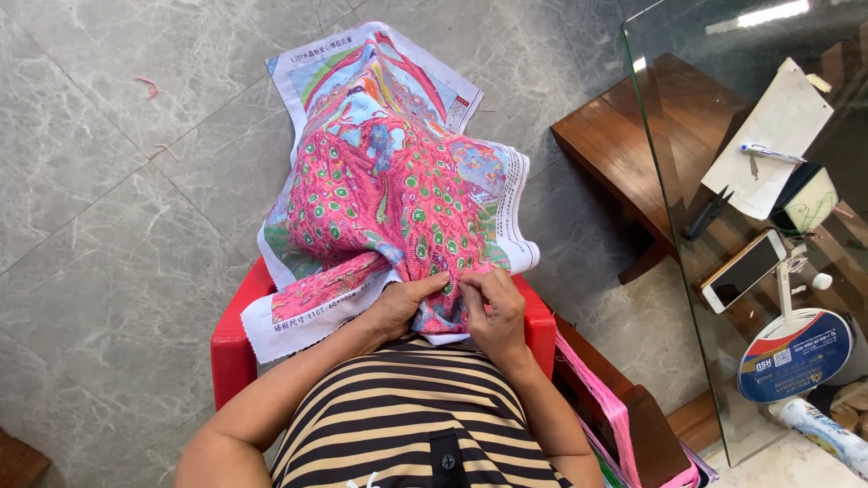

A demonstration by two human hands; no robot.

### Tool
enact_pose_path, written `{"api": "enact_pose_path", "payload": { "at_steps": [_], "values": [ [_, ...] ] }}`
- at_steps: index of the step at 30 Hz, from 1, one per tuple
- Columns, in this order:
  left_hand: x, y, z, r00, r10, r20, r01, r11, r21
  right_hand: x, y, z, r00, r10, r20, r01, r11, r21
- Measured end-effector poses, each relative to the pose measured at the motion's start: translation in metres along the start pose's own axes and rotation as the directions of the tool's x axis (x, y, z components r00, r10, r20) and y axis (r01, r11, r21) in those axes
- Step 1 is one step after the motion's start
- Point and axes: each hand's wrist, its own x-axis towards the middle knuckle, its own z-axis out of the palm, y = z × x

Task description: A person is performing cross-stitch embroidery on a large piece of fabric with a peacock design.

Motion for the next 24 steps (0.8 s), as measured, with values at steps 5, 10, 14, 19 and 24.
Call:
{"api": "enact_pose_path", "payload": {
  "at_steps": [5,10,14,19,24],
  "values": [
    [0.0,-0.001,0.004,1.0,-0.014,0.009,0.014,0.999,-0.032,0.0,-0.001,0.003,0.994,0.113,-0.013,-0.109,0.983,0.147],
    [0.003,-0.002,0.002,0.999,-0.031,0.01,0.031,0.999,-0.044,0.0,0.0,0.004,0.986,0.168,-0.021,-0.159,0.963,0.218],
    [0.01,-0.009,-0.007,1.0,-0.026,0.006,0.027,0.999,-0.044,0.003,0.0,0.007,0.968,0.251,0.0,-0.234,0.905,0.356],
    [0.002,-0.004,-0.004,1.0,0.004,0.01,-0.003,1.0,-0.019,0.007,-0.005,-0.004,0.967,0.247,0.053,-0.25,0.907,0.338],
    [-0.004,-0.001,0.002,0.998,0.057,0.021,-0.057,0.998,-0.003,0.003,-0.007,-0.006,0.979,0.2,0.033,-0.202,0.953,0.225]
  ]
}}
